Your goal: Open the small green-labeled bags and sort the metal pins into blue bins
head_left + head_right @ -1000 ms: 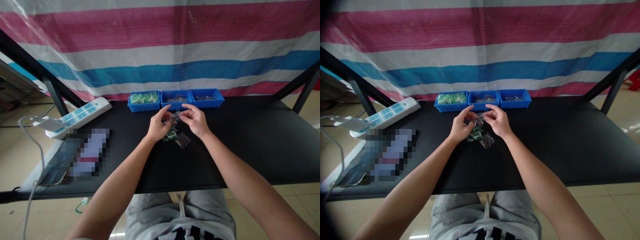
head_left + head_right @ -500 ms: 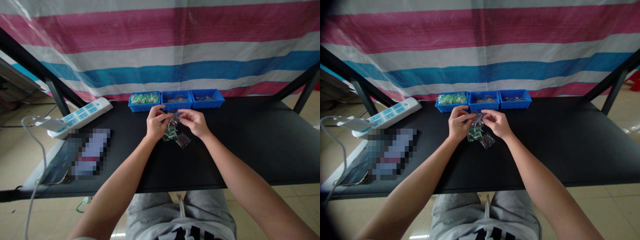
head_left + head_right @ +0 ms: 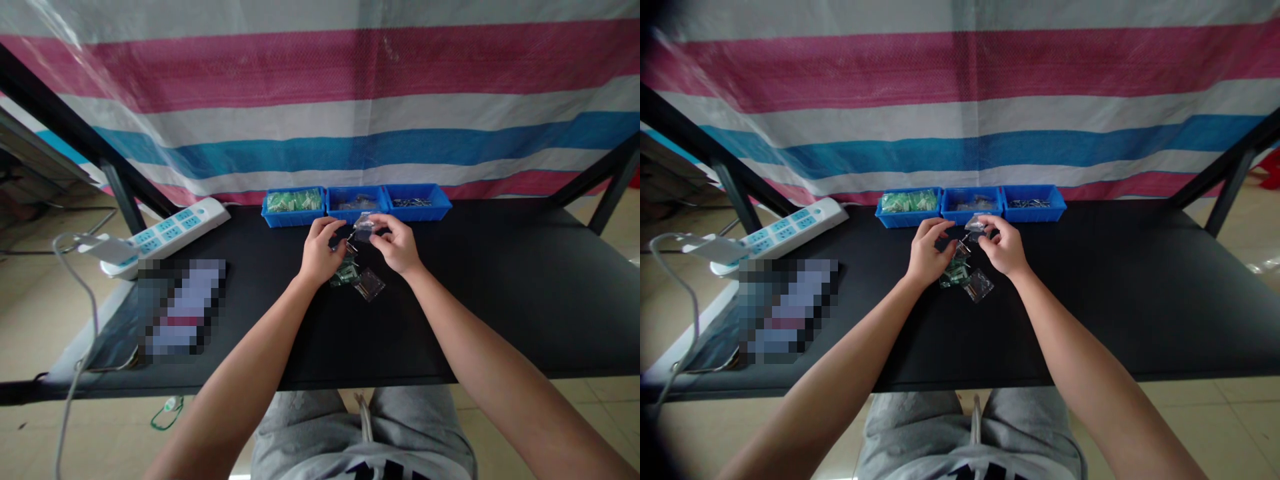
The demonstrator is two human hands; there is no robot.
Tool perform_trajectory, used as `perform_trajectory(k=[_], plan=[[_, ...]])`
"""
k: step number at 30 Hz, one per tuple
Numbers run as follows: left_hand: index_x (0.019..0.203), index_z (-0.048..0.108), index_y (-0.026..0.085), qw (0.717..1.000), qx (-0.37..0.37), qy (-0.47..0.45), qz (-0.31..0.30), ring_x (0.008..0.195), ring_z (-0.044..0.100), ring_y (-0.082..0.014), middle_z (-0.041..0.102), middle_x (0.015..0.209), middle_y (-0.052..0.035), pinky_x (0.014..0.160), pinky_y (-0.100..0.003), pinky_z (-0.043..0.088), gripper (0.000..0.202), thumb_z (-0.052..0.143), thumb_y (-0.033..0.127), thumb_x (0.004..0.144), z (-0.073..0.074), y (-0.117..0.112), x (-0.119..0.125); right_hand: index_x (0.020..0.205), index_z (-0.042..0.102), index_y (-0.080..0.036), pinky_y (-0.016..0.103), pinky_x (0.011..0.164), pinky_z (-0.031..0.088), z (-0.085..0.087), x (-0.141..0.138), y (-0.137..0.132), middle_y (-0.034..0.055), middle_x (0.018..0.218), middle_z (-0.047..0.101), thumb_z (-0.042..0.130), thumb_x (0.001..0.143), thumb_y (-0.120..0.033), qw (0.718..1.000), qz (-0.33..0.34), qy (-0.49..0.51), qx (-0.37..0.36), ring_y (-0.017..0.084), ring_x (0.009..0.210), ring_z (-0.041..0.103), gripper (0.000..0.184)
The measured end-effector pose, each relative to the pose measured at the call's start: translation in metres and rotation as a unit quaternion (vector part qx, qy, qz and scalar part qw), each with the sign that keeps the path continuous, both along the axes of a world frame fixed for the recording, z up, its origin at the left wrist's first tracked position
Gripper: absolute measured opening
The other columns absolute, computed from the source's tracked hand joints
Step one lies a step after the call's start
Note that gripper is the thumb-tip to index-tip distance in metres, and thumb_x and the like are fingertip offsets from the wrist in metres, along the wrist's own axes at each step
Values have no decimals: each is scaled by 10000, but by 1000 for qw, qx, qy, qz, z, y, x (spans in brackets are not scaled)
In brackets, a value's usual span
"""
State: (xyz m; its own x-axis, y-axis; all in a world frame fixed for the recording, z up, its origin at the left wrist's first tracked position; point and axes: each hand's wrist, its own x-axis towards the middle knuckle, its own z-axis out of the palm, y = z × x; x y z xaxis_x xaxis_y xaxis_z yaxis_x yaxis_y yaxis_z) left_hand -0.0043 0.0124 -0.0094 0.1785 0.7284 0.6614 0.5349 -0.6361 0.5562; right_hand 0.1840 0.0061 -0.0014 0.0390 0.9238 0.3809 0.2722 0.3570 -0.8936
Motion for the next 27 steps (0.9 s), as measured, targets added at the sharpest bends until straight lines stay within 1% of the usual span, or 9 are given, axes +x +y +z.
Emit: perform_trajectory(k=[2,4,5,7,17,20,22,23,27], plan=[[1127,625,172,1000,-11,10,-4,899,618,-149,577,1142,-82,787,-287,557,338,608,130,793,0,0,-1,1297,562,-251,291,664,497,0,4,3,88,1351,578,622,690,-206,999,26,-15,9,271,1158,564,611],[1126,625,172,999,-25,20,-9,909,622,-155,579,1141,-83,797,-293,559,336,602,132,794,0,-1,-1,1433,412,-308,317,759,506,-1,7,5,64,1499,438,628,672,-176,997,62,-39,3,294,1312,456,802],[1126,625,171,999,-31,25,-12,916,624,-159,582,1135,-83,807,-299,559,334,599,135,795,0,0,-2,1471,346,-322,333,789,504,-2,9,6,61,1530,393,630,668,-167,996,75,-51,-4,301,1345,422,865],[1125,627,172,999,-39,34,-14,940,624,-171,590,1122,-83,831,-313,557,329,596,145,799,-1,0,-2,1500,284,-323,359,809,502,-4,11,6,75,1539,379,626,672,-162,994,84,-69,-17,309,1351,412,910],[1127,631,163,995,-71,65,-18,980,628,-196,610,1089,-84,859,-324,552,326,597,187,803,1,0,-3,1393,467,-230,378,720,515,-5,10,4,124,1359,574,614,680,-169,994,20,-109,4,297,1150,562,731],[1127,635,164,994,-79,69,-14,974,630,-199,615,1088,-83,864,-336,556,336,602,179,793,1,0,-2,1168,644,-201,404,769,517,-5,11,6,102,1129,701,600,696,-165,985,-24,-169,17,264,954,623,475],[1121,641,171,994,-81,73,-12,962,633,-196,618,1083,-77,872,-342,555,334,604,178,789,0,0,-2,989,705,-195,426,823,509,-6,11,8,85,975,732,592,715,-163,973,-46,-224,29,253,875,623,298],[1119,644,174,994,-83,75,-12,957,633,-193,619,1079,-75,875,-342,554,331,603,179,791,0,0,-2,949,713,-191,439,851,503,-7,11,8,86,956,734,595,721,-165,966,-48,-251,34,260,886,620,258],[1121,645,181,993,-88,76,-18,909,637,-174,627,1066,-69,846,-319,557,324,599,192,800,0,0,-2,1079,694,-171,486,963,460,-13,10,8,119,1162,690,634,736,-199,942,-14,-332,41,304,1080,571,350]])
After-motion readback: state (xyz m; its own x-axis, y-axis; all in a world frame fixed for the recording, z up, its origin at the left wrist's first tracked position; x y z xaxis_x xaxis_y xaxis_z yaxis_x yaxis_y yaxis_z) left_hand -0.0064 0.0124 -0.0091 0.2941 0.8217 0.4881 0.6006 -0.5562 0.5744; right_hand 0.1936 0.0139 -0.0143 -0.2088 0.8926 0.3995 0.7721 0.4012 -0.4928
